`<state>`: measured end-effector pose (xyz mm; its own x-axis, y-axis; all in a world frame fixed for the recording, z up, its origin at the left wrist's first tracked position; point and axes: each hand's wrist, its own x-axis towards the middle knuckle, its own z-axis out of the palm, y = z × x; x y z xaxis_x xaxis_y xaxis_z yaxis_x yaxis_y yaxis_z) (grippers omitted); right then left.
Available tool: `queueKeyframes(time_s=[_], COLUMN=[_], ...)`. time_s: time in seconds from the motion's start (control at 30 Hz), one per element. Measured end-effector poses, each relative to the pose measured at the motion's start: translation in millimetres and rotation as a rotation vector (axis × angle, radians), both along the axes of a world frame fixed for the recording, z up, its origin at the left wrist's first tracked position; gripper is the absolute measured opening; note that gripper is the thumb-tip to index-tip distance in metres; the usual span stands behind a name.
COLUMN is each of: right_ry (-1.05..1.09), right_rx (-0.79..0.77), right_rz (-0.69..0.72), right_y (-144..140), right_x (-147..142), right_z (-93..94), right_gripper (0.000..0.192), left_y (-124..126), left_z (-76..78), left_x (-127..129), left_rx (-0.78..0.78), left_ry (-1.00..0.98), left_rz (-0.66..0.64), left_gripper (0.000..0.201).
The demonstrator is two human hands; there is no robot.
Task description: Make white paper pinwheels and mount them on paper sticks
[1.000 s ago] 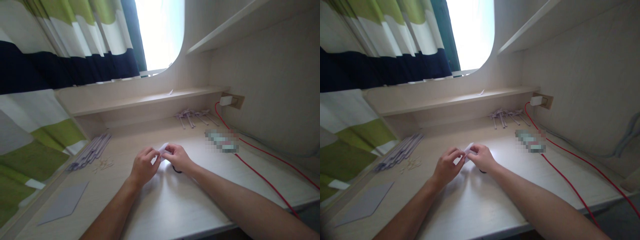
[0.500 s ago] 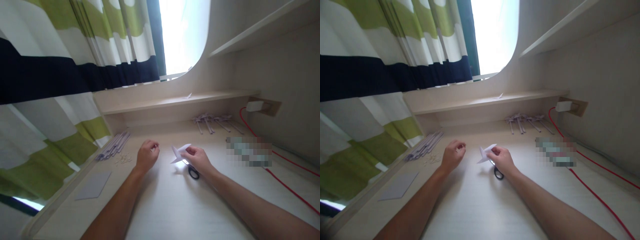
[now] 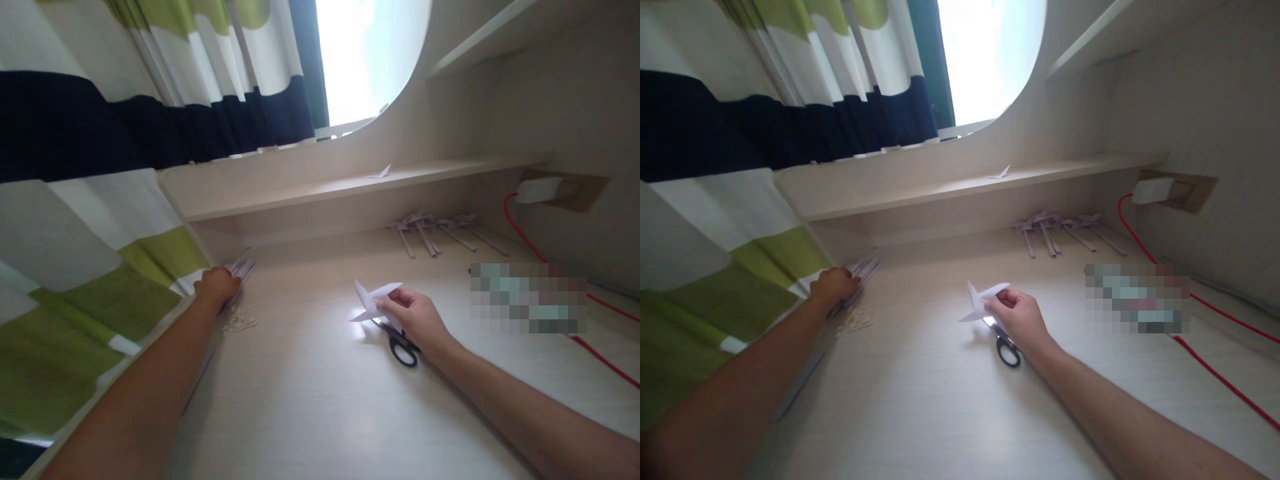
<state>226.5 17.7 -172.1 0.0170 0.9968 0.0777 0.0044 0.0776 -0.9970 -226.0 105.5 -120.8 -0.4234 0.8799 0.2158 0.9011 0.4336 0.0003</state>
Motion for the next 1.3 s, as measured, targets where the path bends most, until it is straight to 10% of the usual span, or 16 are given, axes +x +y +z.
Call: queueKeyframes(time_s=[0.53, 0.83, 1.07, 1.3], right_ry=[0.084, 0.136, 0.198, 0.223], right_rx=[-0.061, -0.008, 0.041, 0.106], right_rz=[0.01, 0.039, 0.03, 0.0], right_y=[0.0, -0.6, 2.3, 6.8], right_x=[-2.6, -2.3, -2.4, 3.9], right_z=[2.3, 3.4, 1.8, 0.0], right_gripper=[0.027, 0.026, 0.025, 0.022], left_y=[35.2, 10.0, -29.1, -101.2], left_z=[-4.1, 29.0, 61.7, 9.9], left_x=[8.9, 27.7, 107.3, 210.9], left_rx=[-0.144, 0.139, 0.421, 0.375], left_ry=[0.039, -0.226, -0.659, -1.205], left_rz=[0.139, 0.092, -0.14, -0.441], left_gripper=[0.04, 0.038, 0.021, 0.038])
